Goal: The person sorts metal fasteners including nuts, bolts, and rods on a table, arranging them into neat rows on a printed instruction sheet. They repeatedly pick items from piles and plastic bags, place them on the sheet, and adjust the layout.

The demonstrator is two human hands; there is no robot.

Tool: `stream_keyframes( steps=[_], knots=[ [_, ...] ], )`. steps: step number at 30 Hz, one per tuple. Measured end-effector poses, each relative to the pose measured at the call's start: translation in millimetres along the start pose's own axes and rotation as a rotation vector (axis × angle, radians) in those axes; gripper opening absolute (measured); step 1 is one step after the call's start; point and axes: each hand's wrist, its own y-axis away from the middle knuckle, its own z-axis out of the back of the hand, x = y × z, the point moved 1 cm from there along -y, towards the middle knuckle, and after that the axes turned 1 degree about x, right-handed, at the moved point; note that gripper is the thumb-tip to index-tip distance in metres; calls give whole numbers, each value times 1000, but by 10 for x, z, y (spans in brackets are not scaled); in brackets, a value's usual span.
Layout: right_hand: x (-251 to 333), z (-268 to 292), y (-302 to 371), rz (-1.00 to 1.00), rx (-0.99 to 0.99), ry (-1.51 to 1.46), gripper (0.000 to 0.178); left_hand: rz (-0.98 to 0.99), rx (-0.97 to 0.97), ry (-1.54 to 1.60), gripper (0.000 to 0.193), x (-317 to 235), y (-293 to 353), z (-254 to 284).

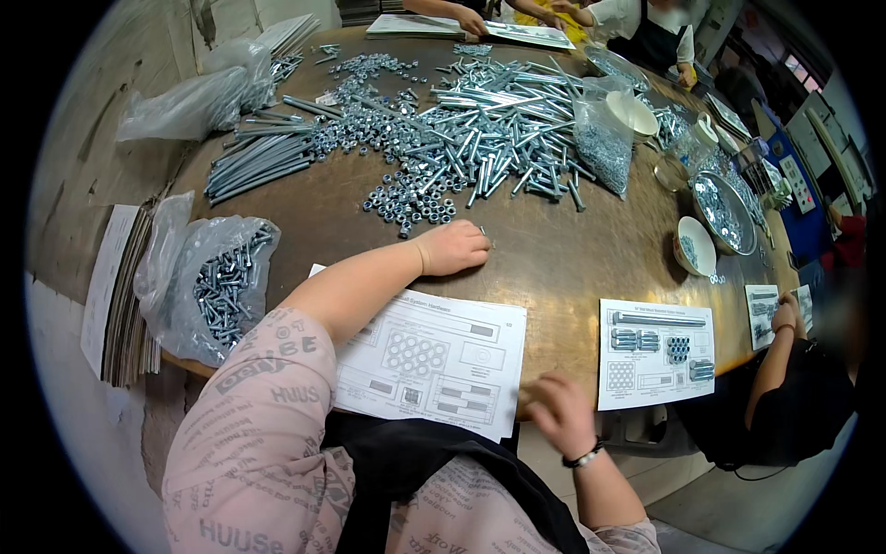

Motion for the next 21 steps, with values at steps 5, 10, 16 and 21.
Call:
stream_keyframes(
  steps=[5, 10, 16, 21],
  knots=[
    [327, -296, -8, 198, 307, 141, 64, 390, -214, 144, 23, 131, 92, 532],
    [284, -338, -84, 198, 335, 207, 61, 797, -61, 353, 32, -49, 812, 953],
    [121, -281, -196, 132, 309, 202, 55, 901, 108, 238, 48, -732, 1676, 1171],
    [66, -191, -370, 198, 367, 239, 56, 962, 12, 153, 46, -1082, 1874, 1017]
  ],
)
